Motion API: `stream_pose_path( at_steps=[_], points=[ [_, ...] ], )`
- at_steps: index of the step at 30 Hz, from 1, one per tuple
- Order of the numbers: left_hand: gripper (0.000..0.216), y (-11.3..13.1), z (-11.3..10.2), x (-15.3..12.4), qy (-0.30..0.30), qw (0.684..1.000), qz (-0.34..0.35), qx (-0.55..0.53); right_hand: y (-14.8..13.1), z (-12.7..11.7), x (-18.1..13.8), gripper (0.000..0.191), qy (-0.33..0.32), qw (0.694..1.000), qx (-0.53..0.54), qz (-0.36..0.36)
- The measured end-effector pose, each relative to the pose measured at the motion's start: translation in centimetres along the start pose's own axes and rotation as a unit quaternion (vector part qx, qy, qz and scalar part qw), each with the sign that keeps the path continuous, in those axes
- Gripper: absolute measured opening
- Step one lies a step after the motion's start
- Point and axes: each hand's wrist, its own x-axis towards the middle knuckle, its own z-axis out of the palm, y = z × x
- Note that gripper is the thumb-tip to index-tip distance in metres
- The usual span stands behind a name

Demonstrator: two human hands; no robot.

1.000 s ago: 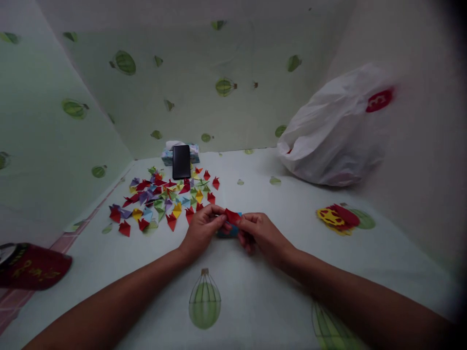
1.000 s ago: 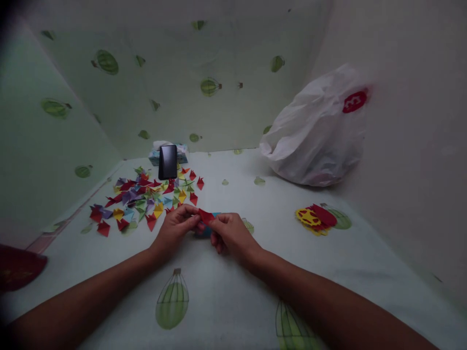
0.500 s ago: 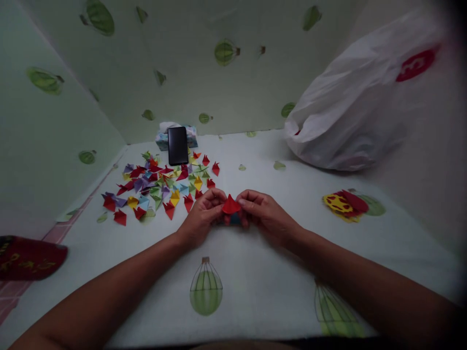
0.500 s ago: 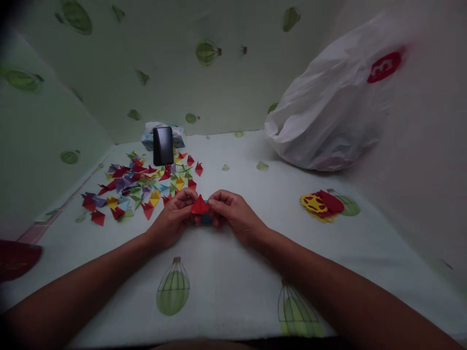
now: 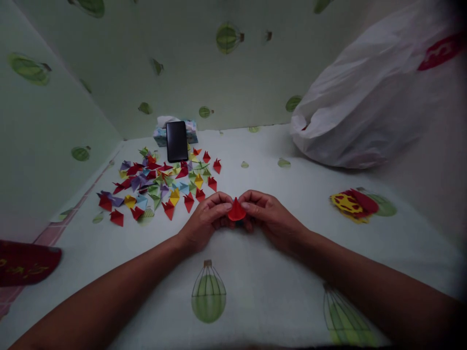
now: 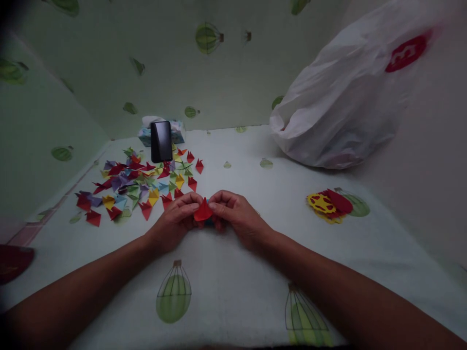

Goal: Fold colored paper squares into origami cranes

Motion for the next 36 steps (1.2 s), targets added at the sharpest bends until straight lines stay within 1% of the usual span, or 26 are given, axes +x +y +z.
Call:
stream_pose_path(
  at_steps=[7,13,17,22,26,30,36],
  points=[
    [0.016,-0.06,0.09,-0.13,0.011,1.000,-0.011,0.026,0.24,-0.11,0.06,0.023,0.009,1.000,-0.004,0.004],
    [0.019,0.04,0.32,-0.30,0.019,0.999,-0.006,0.048,0.33,-0.17,0.02,0.022,-0.004,1.000,-0.006,-0.001],
    [0.017,0.05,0.30,-0.32,0.014,0.998,-0.002,0.062,0.20,-0.03,-0.12,0.020,0.002,1.000,-0.011,-0.002],
    [0.016,0.04,0.23,-0.18,0.018,0.996,-0.001,0.086,0.18,0.00,-0.12,0.023,0.003,1.000,-0.014,0.000],
    [0.016,0.05,0.31,-0.18,0.028,0.993,0.000,0.110,0.16,0.00,-0.20,0.021,0.010,0.999,-0.038,-0.008],
    [0.019,-0.01,0.33,-0.25,0.021,0.992,0.000,0.127,0.14,-0.01,-0.20,0.021,0.019,0.997,-0.077,-0.002],
    [0.019,0.17,0.47,-0.33,0.031,0.986,0.016,0.162,-0.01,0.20,-0.17,0.023,0.032,0.995,-0.094,-0.003]
  ],
)
